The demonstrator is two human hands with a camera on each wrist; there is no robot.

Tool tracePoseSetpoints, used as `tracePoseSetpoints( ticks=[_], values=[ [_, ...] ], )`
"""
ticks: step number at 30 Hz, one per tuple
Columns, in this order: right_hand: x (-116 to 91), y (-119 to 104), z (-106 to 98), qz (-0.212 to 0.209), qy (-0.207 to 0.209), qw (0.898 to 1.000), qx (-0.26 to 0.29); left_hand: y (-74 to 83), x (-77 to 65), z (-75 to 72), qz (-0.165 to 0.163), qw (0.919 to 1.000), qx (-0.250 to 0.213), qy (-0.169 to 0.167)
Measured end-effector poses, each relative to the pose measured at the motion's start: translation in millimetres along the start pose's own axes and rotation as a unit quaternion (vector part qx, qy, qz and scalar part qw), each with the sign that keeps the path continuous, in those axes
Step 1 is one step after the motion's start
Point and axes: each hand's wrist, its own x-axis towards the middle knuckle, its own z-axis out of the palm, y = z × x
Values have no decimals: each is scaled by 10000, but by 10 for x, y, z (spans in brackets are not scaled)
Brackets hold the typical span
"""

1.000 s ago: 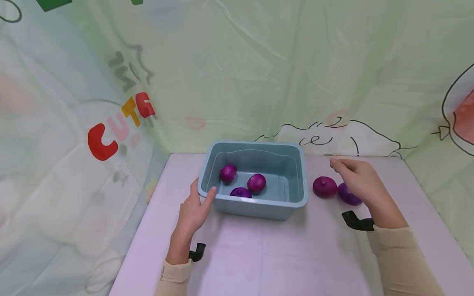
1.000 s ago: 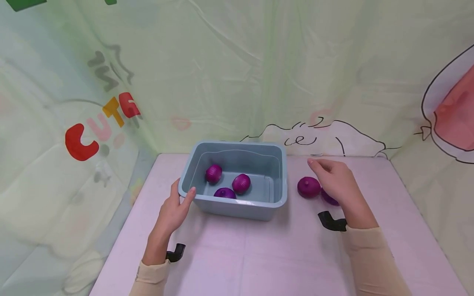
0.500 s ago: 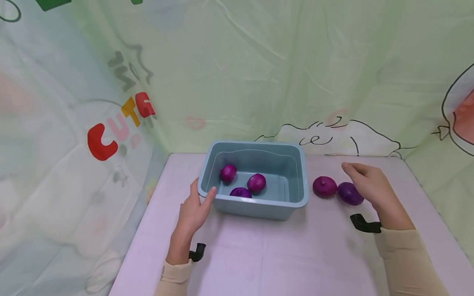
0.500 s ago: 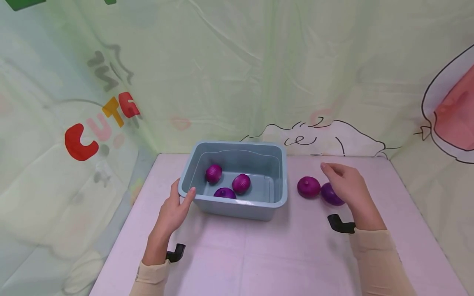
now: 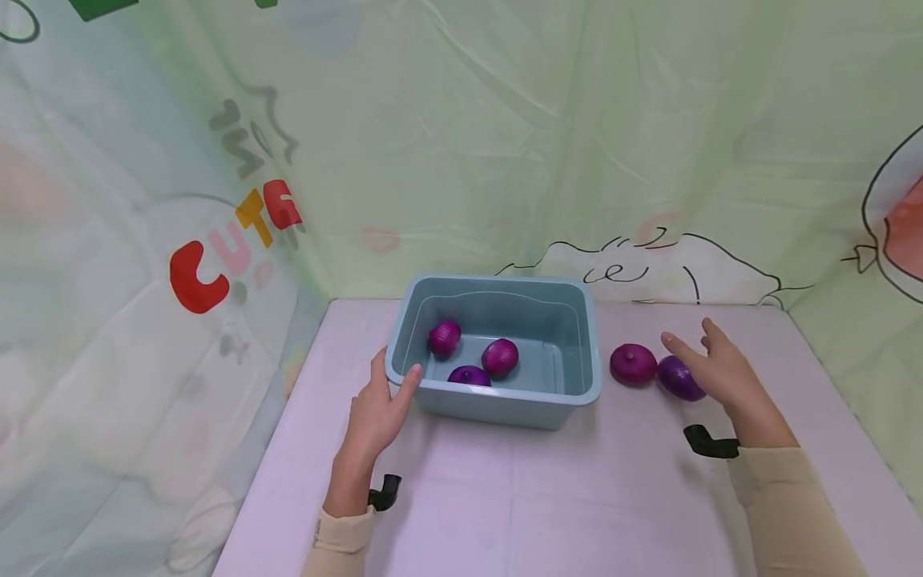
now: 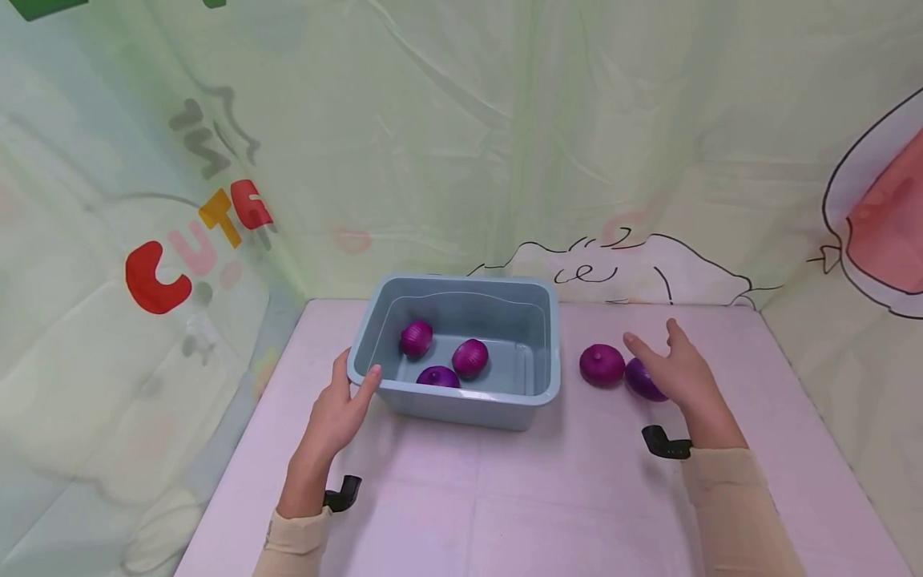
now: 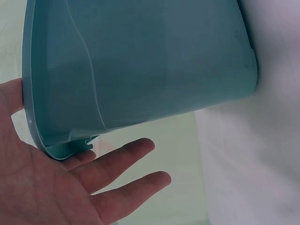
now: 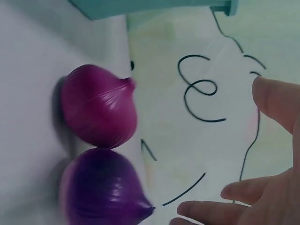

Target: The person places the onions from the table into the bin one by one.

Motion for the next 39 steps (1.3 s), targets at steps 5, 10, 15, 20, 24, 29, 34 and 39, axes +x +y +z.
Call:
tracePoseSetpoints(
  ticks=[5,10,15,20,24,29,34,39],
  values=[
    [44,153,53,294,-140,9992,219,4,-1,1,15,10000,-29,-9],
    [98,339,128,447,-170,9988,116,3,-1,-1,35,10000,-34,-23],
    [149,514,230,605,-136,9981,-55,10,-6,-2,5,10000,-78,-43],
    [162,628,321,542,-132,9984,-50,16,-11,-4,-36,9999,-121,-78],
    [158,685,378,518,-62,9986,-57,15,-12,-2,-45,9999,-109,-78],
    [136,694,423,510,67,9986,-74,17,-9,3,-39,9999,-109,-55],
    [141,720,464,451,155,9988,-96,15,-7,3,-30,9999,-132,-50],
    [161,772,496,473,211,9986,-75,7,-4,-1,-45,9999,-99,-58]
  ],
)
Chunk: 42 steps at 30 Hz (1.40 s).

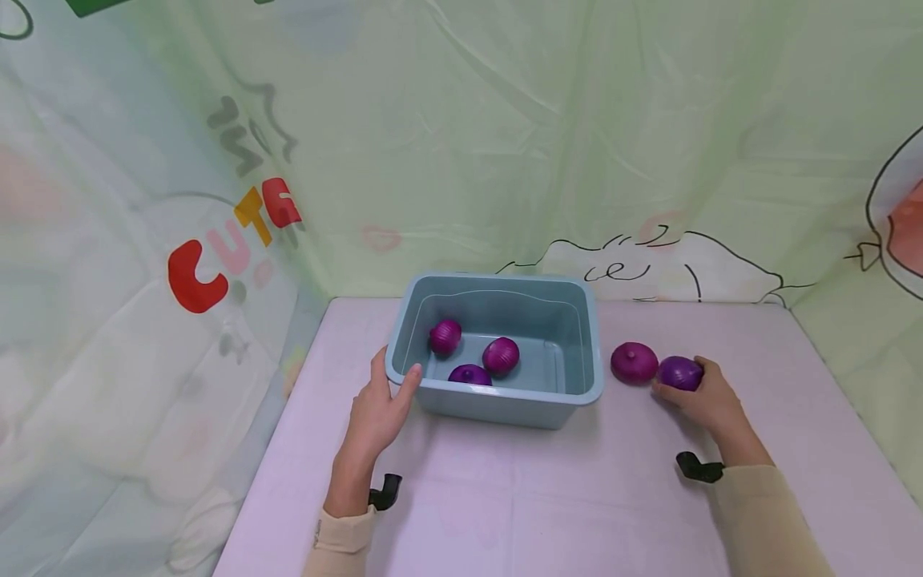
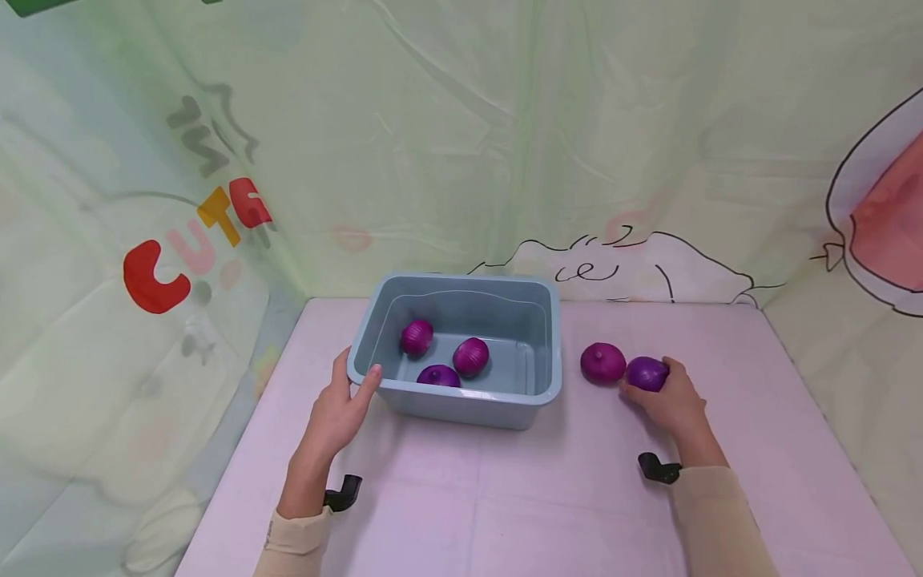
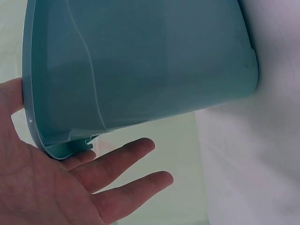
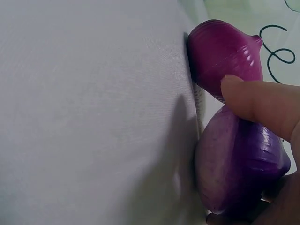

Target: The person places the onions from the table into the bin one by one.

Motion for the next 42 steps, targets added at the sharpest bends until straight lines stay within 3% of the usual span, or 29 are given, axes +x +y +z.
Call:
tracePoseSetpoints(
  ticks=[7,15,29,42],
  values=[
    [-25,25,-28,86,224,9996,143,15,-1,1,-53,10000,61,0],
    [-128,-131,-247,41,459,9979,453,-3,8,3,-43,9999,132,29],
    [-305,-1019,-590,-650,940,9878,1055,8,8,-1,-29,9999,110,27],
    [-429,-1647,-497,-1096,699,9834,1265,6,6,11,-1,9999,122,65]
  ],
)
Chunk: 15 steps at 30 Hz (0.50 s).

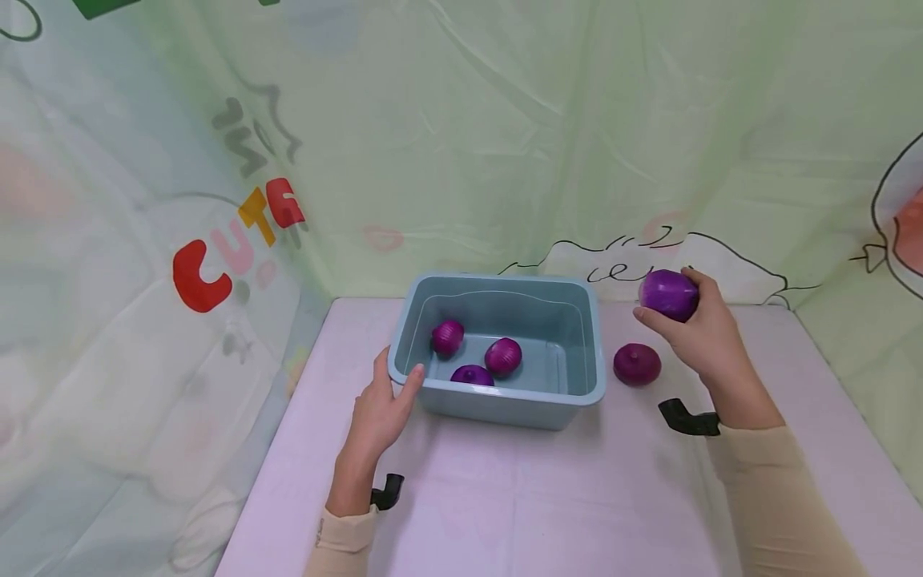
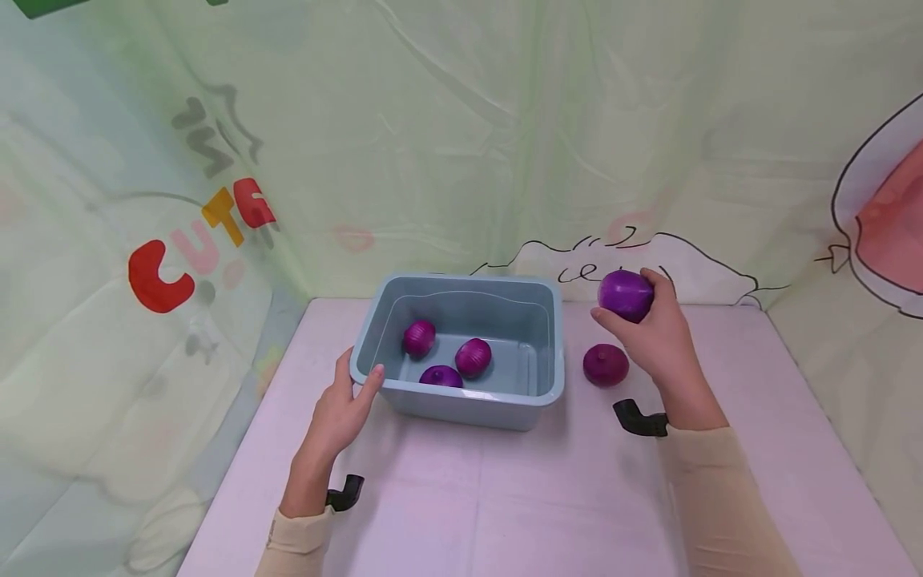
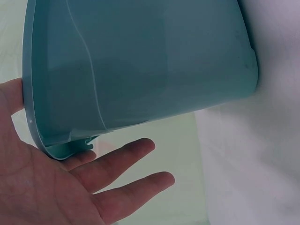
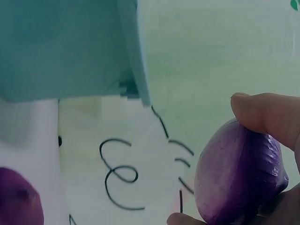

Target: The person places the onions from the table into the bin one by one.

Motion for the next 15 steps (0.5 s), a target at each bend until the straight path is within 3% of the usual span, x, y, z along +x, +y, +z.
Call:
tracePoseSetpoints(
  ticks=[15],
  values=[
    [27,-556,416,-658,-743,9950,-61,-4,13,7,8,10000,-26,25]
  ],
)
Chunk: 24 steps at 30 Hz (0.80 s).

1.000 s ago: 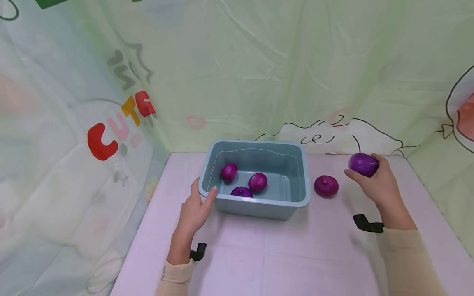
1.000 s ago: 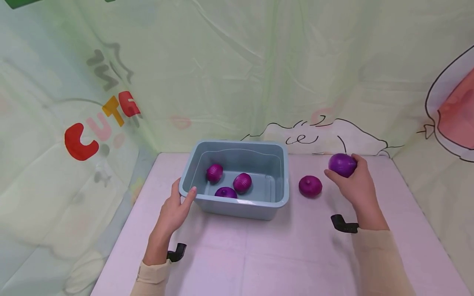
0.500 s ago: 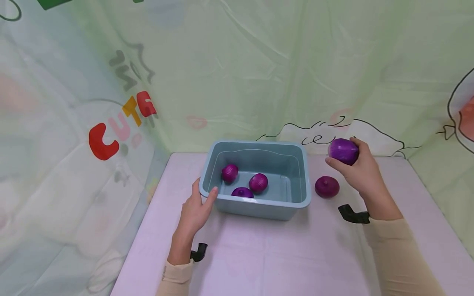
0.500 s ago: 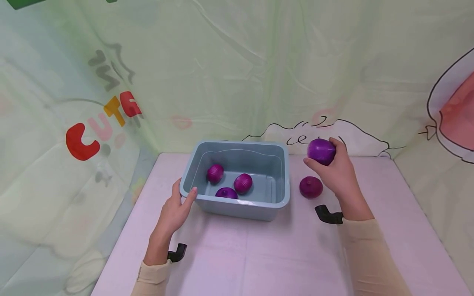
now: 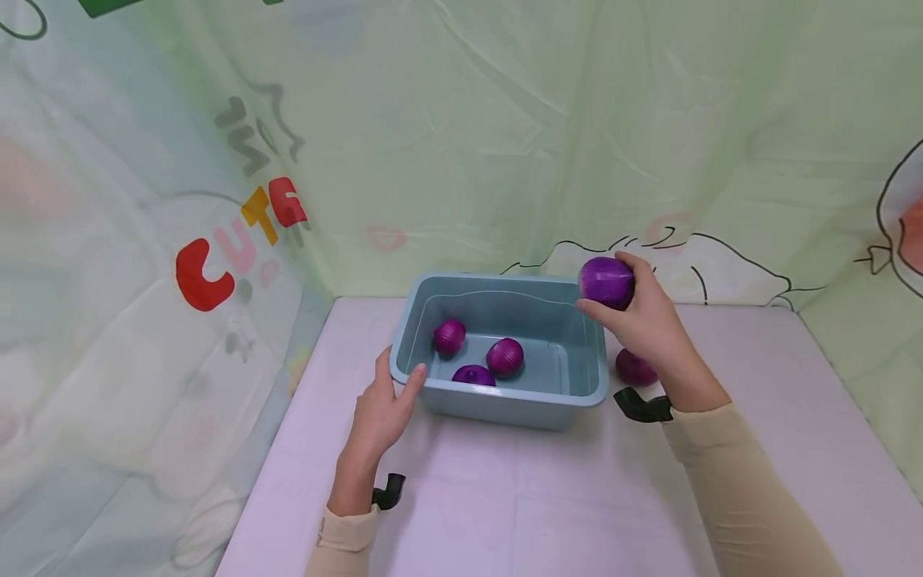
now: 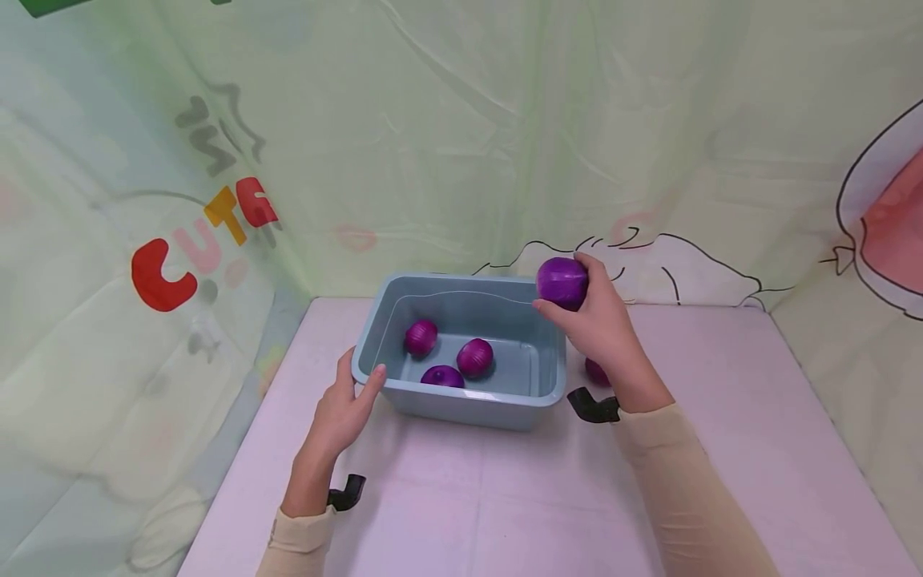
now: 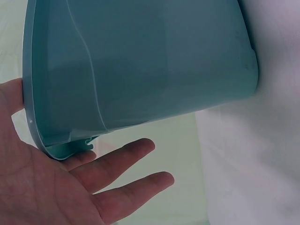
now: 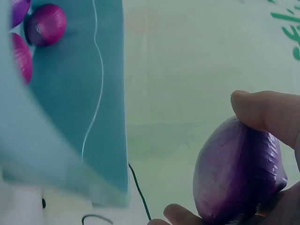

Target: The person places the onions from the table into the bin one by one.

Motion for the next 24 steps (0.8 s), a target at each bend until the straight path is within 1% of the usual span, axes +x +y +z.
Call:
tracePoseSetpoints(
  ticks=[7,13,17,20,24],
  values=[
    [153,-188,181,-307,-352,9987,-188,2,-1,-1,-5,10000,-2,-26],
    [298,-394,387,-498,-549,9971,-160,-8,-1,0,-4,10000,-1,-12],
    [398,-491,531,-649,-748,9950,-115,-16,5,4,6,10000,-5,-14],
    [467,-531,633,-681,-899,9935,-146,-11,5,5,7,10000,-12,-23],
    [529,-566,756,-623,-1074,9920,-225,-8,2,6,2,10000,-29,-33]
  ],
)
